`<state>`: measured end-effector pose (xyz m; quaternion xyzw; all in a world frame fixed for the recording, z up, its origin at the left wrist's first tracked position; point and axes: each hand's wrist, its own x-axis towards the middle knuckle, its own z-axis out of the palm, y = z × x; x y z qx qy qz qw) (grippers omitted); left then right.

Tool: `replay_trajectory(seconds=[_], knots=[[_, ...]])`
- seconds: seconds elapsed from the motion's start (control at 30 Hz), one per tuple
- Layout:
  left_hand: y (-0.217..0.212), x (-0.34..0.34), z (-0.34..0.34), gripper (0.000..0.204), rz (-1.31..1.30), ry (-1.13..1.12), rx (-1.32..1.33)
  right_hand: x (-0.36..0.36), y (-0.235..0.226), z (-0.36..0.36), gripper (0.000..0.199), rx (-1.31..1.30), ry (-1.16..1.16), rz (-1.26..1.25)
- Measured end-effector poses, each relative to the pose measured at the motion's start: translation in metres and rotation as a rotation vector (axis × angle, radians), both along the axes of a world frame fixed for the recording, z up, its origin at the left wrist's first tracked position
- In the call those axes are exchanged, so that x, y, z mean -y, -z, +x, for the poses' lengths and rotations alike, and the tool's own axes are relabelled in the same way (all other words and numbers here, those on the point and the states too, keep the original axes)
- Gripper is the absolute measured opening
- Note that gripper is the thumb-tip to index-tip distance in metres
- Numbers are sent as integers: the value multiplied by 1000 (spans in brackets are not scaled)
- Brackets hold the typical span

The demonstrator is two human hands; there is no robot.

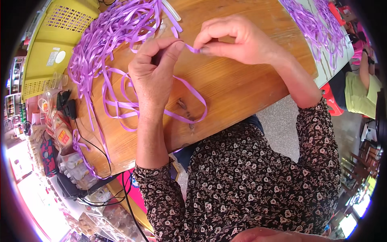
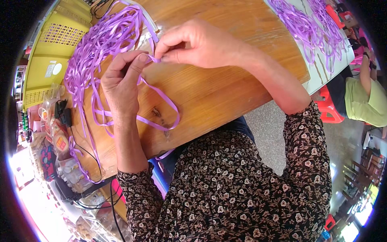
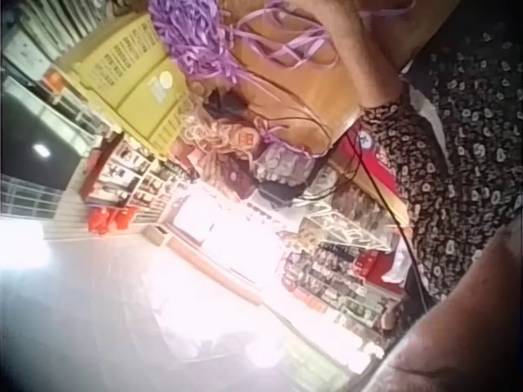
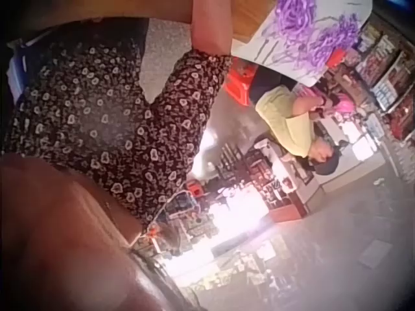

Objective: Tying small knots in purple ribbons at an assembly table.

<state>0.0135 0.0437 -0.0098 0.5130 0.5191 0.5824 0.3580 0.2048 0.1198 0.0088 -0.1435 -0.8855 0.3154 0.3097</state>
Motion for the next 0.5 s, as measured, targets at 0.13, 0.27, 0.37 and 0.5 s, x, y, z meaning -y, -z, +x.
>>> replay_trajectory(seconds=[0.13,0.27,0.37,0.5], knots=[[-5,1,4,9,-58,163,457,4,3,1,16,-295,-275,-924],[0,6,19,12,-69,189,631,8,11,-5,22,-403,-274,-1033],[1,9,28,11,-34,164,651,10,11,-8,24,-332,-90,-920],[5,10,32,12,80,26,420,9,10,-10,24,-280,26,-436]])
